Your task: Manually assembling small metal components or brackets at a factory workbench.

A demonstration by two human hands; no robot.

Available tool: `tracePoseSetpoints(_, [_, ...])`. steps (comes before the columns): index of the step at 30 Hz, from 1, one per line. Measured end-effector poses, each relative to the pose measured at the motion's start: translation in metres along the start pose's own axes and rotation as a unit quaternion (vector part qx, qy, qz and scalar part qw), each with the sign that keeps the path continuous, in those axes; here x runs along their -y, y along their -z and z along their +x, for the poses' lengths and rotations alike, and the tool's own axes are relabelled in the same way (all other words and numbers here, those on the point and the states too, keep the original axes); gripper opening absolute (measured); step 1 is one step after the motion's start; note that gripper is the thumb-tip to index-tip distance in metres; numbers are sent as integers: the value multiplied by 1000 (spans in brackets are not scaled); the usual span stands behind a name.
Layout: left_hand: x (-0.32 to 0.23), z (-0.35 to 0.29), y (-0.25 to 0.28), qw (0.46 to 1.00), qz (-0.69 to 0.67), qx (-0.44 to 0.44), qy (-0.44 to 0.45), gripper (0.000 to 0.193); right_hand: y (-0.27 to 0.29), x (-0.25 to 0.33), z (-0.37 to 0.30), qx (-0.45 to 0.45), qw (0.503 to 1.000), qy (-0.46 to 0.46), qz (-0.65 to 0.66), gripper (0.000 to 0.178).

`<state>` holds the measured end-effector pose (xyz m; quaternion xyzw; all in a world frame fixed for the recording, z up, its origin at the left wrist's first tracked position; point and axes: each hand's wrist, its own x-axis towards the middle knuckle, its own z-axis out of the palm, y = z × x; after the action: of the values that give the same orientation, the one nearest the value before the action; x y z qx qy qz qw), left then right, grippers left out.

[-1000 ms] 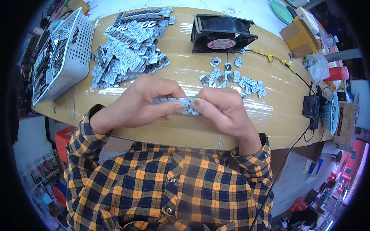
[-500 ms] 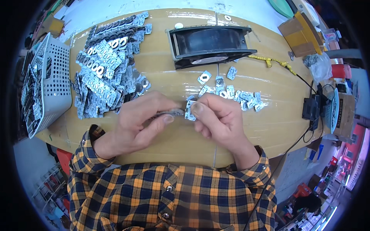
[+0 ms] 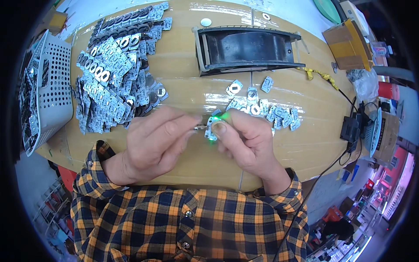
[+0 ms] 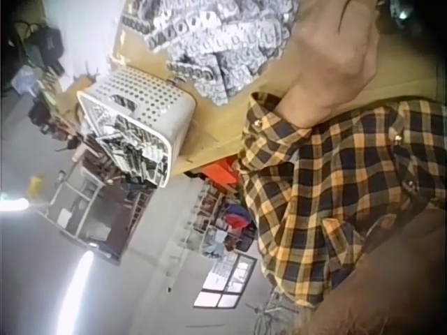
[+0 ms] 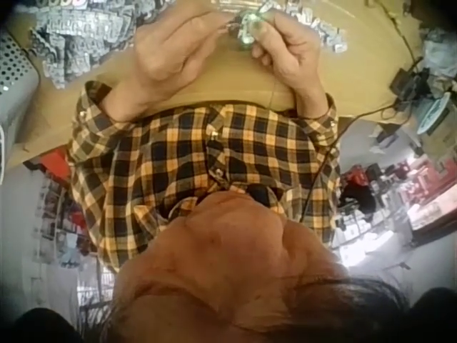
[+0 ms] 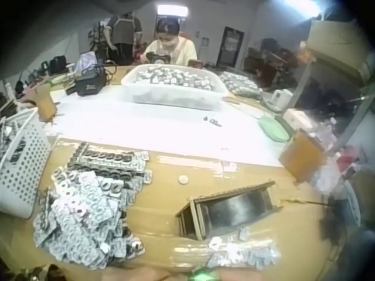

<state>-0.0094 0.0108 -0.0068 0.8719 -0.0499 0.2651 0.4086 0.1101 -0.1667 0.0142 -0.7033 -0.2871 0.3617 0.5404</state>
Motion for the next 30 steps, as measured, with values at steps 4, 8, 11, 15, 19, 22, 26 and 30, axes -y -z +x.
tracePoseSetpoints(4, [-1, 0, 1, 999, -25, -22, 22, 30, -2, 2, -2, -2, 1000, 0, 16, 23])
tracePoseSetpoints(8, [0, -2, 2, 999, -7, -8, -36, 29, -5, 4, -3, -21, 999, -24, 36, 22])
tracePoseSetpoints(11, [0, 2, 3, 1000, -20, 20, -2, 28, -1, -4, -2, -46, 999, 3, 19, 21])
tracePoseSetpoints(15, [4, 0, 3, 984, -132, 39, 110, 21, 7, -4, 1, -79, 965, 161, -194, 17])
tracePoseSetpoints(19, [-4, 3, 9, 934, -260, 70, 232, 14, 7, 2, -2, -39, 969, 180, -162, 15])
tracePoseSetpoints(22, [-8, 3, 13, 907, -301, 97, 277, 10, 5, 3, 1, 27, 969, 190, -158, 13])
tracePoseSetpoints(26, [0, 0, 12, 932, -284, 102, 201, 8, 6, 1, 1, 69, 973, 178, -126, 14])
tracePoseSetpoints(30, [10, 3, 18, 920, -292, 184, 187, 7, 8, -1, 0, 107, 971, 166, -132, 15])
